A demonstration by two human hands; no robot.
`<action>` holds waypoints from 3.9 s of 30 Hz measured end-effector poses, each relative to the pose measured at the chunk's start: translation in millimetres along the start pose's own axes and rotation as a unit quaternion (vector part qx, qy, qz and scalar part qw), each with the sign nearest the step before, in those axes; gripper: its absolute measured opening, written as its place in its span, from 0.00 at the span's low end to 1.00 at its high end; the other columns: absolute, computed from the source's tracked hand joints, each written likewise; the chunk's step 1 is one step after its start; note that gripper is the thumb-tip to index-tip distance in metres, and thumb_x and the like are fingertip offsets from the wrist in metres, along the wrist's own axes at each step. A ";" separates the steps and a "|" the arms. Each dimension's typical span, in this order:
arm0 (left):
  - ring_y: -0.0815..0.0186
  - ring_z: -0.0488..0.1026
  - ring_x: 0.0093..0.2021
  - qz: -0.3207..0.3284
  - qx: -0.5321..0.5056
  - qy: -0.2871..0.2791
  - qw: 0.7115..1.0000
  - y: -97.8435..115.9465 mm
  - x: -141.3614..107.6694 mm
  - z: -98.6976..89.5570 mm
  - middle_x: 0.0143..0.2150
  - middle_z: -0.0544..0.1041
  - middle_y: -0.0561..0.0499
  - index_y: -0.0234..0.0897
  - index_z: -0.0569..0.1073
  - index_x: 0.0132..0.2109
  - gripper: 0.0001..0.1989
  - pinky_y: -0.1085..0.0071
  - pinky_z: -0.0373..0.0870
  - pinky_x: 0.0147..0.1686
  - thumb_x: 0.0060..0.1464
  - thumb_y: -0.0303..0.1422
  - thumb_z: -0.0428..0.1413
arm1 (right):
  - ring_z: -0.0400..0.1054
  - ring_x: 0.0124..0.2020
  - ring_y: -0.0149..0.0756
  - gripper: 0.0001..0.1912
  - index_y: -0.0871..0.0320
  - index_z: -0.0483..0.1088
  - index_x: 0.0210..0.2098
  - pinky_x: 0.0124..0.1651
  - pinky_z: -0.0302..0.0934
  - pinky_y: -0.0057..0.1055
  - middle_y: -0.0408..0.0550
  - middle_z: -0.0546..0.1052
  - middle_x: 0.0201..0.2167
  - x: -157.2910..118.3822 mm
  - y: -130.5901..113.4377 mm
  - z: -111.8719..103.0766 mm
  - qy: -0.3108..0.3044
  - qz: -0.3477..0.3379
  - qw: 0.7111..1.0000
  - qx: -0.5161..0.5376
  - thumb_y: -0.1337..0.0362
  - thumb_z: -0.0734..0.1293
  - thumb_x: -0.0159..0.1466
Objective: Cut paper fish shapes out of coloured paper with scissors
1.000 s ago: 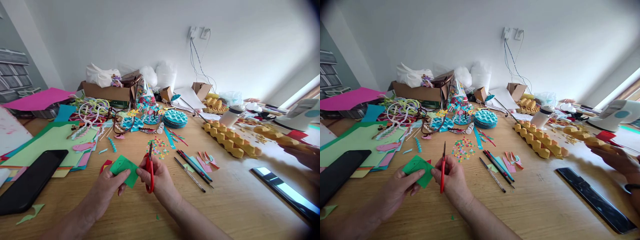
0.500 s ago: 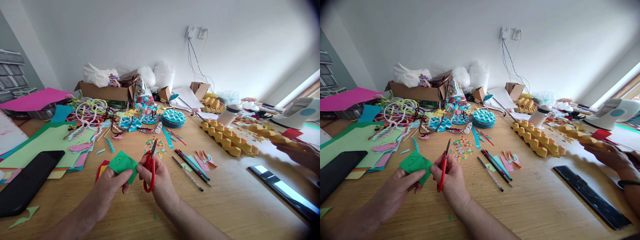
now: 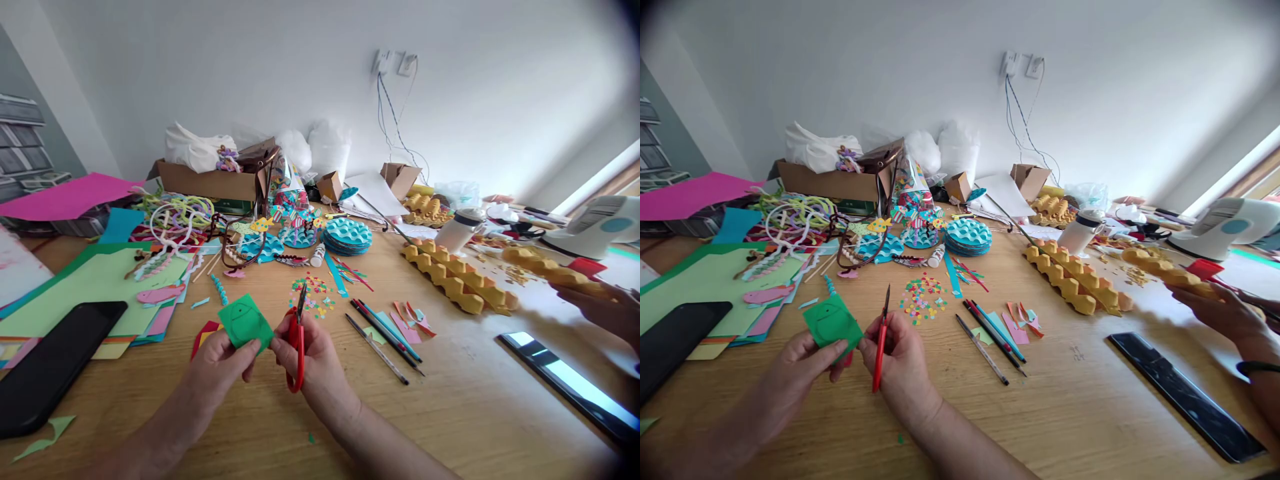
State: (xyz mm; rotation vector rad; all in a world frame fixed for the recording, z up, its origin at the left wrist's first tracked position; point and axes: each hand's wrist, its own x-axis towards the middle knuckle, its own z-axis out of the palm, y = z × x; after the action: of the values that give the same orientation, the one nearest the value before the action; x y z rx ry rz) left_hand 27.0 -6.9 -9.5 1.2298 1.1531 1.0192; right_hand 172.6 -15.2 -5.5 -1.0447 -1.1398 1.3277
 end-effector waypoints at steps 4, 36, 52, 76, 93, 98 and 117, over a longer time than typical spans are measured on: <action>0.68 0.68 0.23 -0.024 -0.032 -0.001 0.999 18.5 4.4 -11.3 0.20 0.73 0.54 0.36 0.72 0.23 0.08 0.72 0.67 0.26 0.44 0.35 0.59 | 0.58 0.21 0.27 0.13 0.58 0.61 0.27 0.25 0.52 0.24 0.39 0.64 0.20 -0.4 -7.5 -5.0 -0.037 0.018 0.996 -0.078 0.56 0.66 0.54; 0.67 0.75 0.24 -0.078 -0.162 0.007 0.984 22.0 2.7 -22.9 0.23 0.79 0.54 0.35 0.76 0.26 0.05 0.74 0.74 0.23 0.40 0.31 0.63 | 0.49 0.17 0.23 0.19 0.59 0.59 0.20 0.19 0.38 0.23 0.38 0.59 0.15 -5.6 -10.3 -6.9 -0.214 0.085 0.898 -0.374 0.55 0.61 0.62; 0.68 0.74 0.25 -0.076 -0.182 -0.013 0.980 19.5 3.4 -24.2 0.24 0.79 0.53 0.35 0.77 0.26 0.03 0.73 0.75 0.27 0.41 0.30 0.63 | 0.45 0.16 0.22 0.20 0.59 0.57 0.19 0.18 0.37 0.23 0.36 0.52 0.15 -5.9 -3.7 -7.8 -0.210 0.105 0.915 -0.328 0.56 0.61 0.62; 0.67 0.75 0.24 -0.089 -0.200 -0.004 0.976 24.3 2.9 -24.3 0.24 0.80 0.52 0.34 0.77 0.25 0.06 0.72 0.75 0.25 0.35 0.30 0.65 | 0.47 0.15 0.22 0.19 0.59 0.59 0.19 0.18 0.38 0.23 0.35 0.53 0.13 -5.7 -5.2 -6.1 -0.202 0.114 0.920 -0.316 0.56 0.63 0.61; 0.66 0.76 0.25 -0.086 -0.200 -0.010 0.976 21.4 3.2 -25.3 0.25 0.81 0.52 0.34 0.78 0.26 0.05 0.72 0.75 0.25 0.36 0.30 0.64 | 0.50 0.16 0.23 0.19 0.59 0.61 0.19 0.19 0.40 0.23 0.36 0.56 0.13 -5.3 -4.9 -5.5 -0.202 0.109 0.918 -0.324 0.54 0.63 0.61; 0.67 0.75 0.24 -0.087 -0.200 -0.011 0.976 21.3 4.5 -24.6 0.24 0.80 0.52 0.34 0.78 0.25 0.05 0.72 0.75 0.26 0.36 0.29 0.64 | 0.49 0.15 0.23 0.18 0.60 0.61 0.19 0.18 0.39 0.23 0.36 0.54 0.13 -5.5 -4.0 -5.4 -0.198 0.111 0.919 -0.321 0.56 0.62 0.61; 0.66 0.76 0.27 -0.102 -0.191 -0.051 0.975 20.1 4.8 -33.3 0.24 0.80 0.51 0.33 0.78 0.28 0.06 0.74 0.75 0.26 0.39 0.31 0.64 | 0.49 0.14 0.22 0.19 0.59 0.60 0.19 0.16 0.39 0.21 0.35 0.54 0.13 -5.4 1.7 -6.5 -0.208 0.101 0.922 -0.311 0.55 0.62 0.61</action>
State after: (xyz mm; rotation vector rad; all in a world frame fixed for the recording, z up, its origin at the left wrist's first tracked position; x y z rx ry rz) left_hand -4.6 4.7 10.6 0.8309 0.9277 0.9565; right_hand 179.1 -20.1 -8.4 -1.3988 -1.8996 1.4233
